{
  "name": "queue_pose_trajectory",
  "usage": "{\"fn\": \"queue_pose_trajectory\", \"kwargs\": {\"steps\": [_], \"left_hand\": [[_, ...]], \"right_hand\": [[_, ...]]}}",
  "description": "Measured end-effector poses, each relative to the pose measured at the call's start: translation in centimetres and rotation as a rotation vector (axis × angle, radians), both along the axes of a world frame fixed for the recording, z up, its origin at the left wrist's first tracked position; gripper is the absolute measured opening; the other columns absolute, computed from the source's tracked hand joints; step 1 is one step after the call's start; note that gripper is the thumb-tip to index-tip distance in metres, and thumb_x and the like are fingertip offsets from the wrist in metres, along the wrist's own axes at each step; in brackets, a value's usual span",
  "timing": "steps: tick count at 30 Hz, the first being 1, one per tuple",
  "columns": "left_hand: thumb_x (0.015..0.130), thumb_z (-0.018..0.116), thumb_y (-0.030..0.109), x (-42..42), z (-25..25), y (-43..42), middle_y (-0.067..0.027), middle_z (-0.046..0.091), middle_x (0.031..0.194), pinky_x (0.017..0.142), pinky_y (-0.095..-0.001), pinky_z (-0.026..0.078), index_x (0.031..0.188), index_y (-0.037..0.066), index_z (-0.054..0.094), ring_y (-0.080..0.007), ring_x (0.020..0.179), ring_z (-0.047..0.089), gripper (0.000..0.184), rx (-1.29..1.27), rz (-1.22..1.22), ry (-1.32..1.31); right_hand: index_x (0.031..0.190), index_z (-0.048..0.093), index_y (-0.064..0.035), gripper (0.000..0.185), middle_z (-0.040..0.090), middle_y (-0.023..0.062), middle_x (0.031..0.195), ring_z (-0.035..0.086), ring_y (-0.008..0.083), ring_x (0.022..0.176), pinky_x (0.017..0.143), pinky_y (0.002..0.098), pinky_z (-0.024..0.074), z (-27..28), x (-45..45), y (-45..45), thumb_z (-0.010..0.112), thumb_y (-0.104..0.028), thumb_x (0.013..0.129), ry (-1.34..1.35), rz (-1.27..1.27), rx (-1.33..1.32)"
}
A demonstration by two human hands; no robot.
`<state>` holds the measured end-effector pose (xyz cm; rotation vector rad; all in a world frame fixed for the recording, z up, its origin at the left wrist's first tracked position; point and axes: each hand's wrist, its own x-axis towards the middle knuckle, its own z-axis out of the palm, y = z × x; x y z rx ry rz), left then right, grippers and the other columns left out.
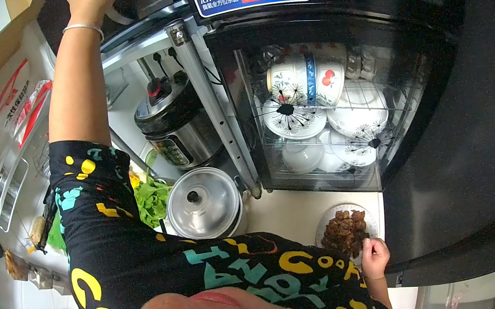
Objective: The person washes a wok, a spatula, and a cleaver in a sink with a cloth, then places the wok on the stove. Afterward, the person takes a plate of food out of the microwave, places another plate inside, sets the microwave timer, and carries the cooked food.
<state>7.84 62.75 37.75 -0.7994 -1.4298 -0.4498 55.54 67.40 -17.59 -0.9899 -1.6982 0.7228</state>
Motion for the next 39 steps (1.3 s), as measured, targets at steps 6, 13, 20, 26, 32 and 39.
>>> {"fn": "queue_pose_trajectory", "kwargs": {"steps": [6, 13, 20, 26, 32, 39], "left_hand": [[0.088, 0.045, 0.046, -0.2, -1.0, -0.6, -0.0149, 0.026, 0.145, 0.103, -0.0623, 0.020, 0.132, 0.019, 0.045, -0.0384, 0.134, 0.017, 0.051, -0.025, 0.045, -0.042], [0.087, 0.047, 0.048, 0.2, -0.9, -0.3, -0.0149, 0.021, 0.146, 0.104, -0.0618, 0.018, 0.132, 0.020, 0.044, -0.0383, 0.135, 0.014, 0.054, -0.007, 0.030, -0.014], [0.086, 0.047, 0.050, 0.0, 0.2, 0.7, -0.0162, 0.019, 0.147, 0.105, -0.0614, 0.015, 0.131, 0.022, 0.047, -0.0390, 0.136, 0.012, 0.053, 0.019, -0.018, -0.007], [0.086, 0.046, 0.052, 2.3, 0.6, -0.4, -0.0154, 0.023, 0.146, 0.105, -0.0613, 0.014, 0.130, 0.024, 0.048, -0.0383, 0.136, 0.012, 0.052, -0.136, 0.186, -0.047], [0.086, 0.046, 0.051, 2.3, 1.0, -1.4, -0.0152, 0.024, 0.146, 0.105, -0.0621, 0.013, 0.131, 0.024, 0.047, -0.0376, 0.136, 0.013, 0.052, -0.119, 0.155, -0.041], [0.085, 0.048, 0.049, 1.3, -2.4, -2.4, -0.0184, 0.021, 0.146, 0.103, -0.0626, 0.017, 0.133, 0.020, 0.044, -0.0398, 0.135, 0.014, 0.056, -0.161, 0.061, 0.031]], "right_hand": [[0.071, 0.055, 0.0001, 0.017, 0.054, 0.0072, 0.067, 0.050, 0.0171, 0.061, 0.059, 0.0293, 0.0421, -0.7, 0.9, 0.0, 0.061, -0.009, 0.084, -0.024, -0.007, 0.013], [0.071, 0.056, -0.0001, 0.016, 0.055, 0.0074, 0.068, 0.051, 0.0172, 0.063, 0.060, 0.0291, 0.0421, -0.5, 0.8, 0.2, 0.060, -0.008, 0.084, -0.015, -0.005, -0.017], [0.072, 0.056, -0.0006, 0.016, 0.055, 0.0071, 0.068, 0.051, 0.0166, 0.063, 0.060, 0.0288, 0.0422, -0.2, 0.2, 0.5, 0.061, -0.008, 0.084, -0.018, -0.001, -0.016], [0.071, 0.056, -0.0007, 0.016, 0.055, 0.0071, 0.068, 0.052, 0.0169, 0.063, 0.060, 0.0288, 0.0423, 0.0, 0.1, 0.7, 0.060, -0.009, 0.084, -0.051, 0.002, -0.001], [0.072, 0.056, -0.0004, 0.015, 0.055, 0.0078, 0.068, 0.052, 0.0181, 0.063, 0.060, 0.0298, 0.0431, 1.3, -0.3, 0.4, 0.061, -0.009, 0.084, -0.056, 0.006, 0.052], [0.072, 0.056, 0.0001, 0.016, 0.054, 0.0080, 0.068, 0.051, 0.0176, 0.062, 0.060, 0.0287, 0.0424, -0.7, 1.1, -0.3, 0.061, -0.009, 0.084, -0.020, -0.008, 0.017]]}}
